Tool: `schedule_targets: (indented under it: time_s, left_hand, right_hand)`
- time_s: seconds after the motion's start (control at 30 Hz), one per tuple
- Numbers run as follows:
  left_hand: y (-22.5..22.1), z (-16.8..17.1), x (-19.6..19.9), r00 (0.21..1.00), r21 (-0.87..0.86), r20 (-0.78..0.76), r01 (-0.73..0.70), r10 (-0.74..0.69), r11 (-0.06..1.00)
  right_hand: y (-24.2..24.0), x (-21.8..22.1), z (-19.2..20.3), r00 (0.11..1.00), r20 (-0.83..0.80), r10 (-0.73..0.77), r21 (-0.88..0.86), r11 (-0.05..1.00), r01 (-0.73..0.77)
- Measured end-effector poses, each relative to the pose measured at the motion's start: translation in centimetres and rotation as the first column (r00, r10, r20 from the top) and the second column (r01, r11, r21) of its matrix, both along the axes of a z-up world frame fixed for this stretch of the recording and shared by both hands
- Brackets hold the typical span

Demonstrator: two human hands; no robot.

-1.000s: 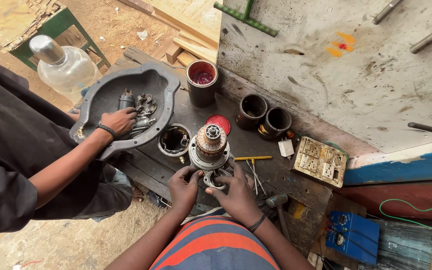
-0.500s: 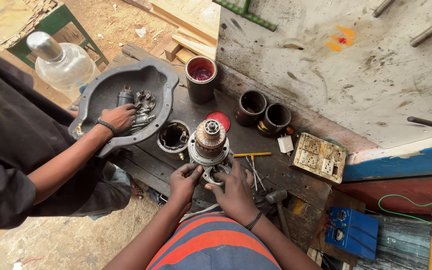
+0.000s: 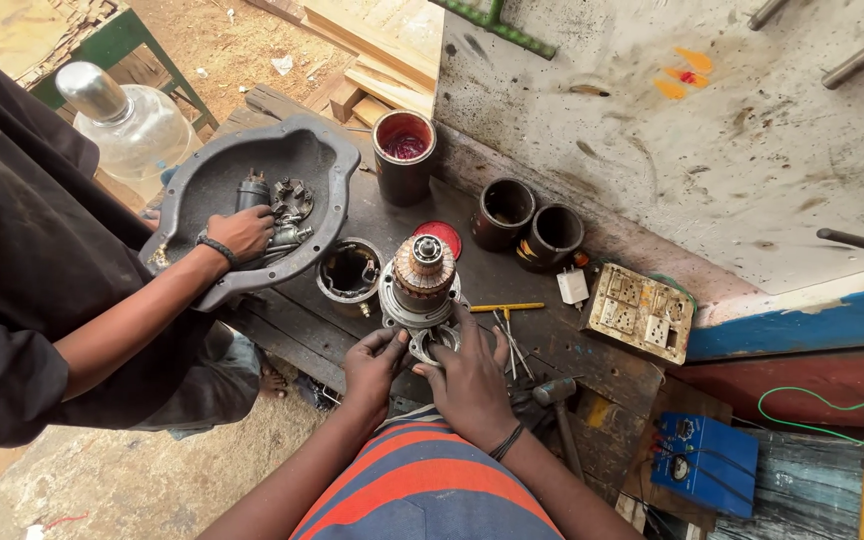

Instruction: The recorder is assembling and repairing a starter motor on a workbench.

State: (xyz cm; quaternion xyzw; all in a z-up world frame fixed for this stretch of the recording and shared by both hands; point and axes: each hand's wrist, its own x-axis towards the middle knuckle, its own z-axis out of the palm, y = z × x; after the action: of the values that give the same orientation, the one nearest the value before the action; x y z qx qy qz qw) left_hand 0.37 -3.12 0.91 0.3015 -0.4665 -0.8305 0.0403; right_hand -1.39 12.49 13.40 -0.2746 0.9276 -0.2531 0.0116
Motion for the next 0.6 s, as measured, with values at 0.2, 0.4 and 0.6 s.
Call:
schedule_targets:
  time_s: [0.2,0.4,0.6]
  left_hand:
    - [0.1,-2.5,0.1,0.988,-0.189,-0.151,-0.017,-0.012,0.982]
    - [0.2,-1.2,0.3,0.994,-0.065,-0.108,0.000,-0.007,0.998]
    - [0.1,-3.3,-0.5,0.996,0.388,0.086,-0.064,0.033,0.919]
  right_hand:
    - [0.2,0.3,0.0,0.998,-0.060,-0.007,-0.025,1.000,0.006]
    - [0.4,0.1,1.6,0.997,-0.062,-0.049,-0.143,0.989,0.040]
    - [1.1,-0.2,0.1,0.976,-0.102,-0.190,-0.324,0.934,0.148]
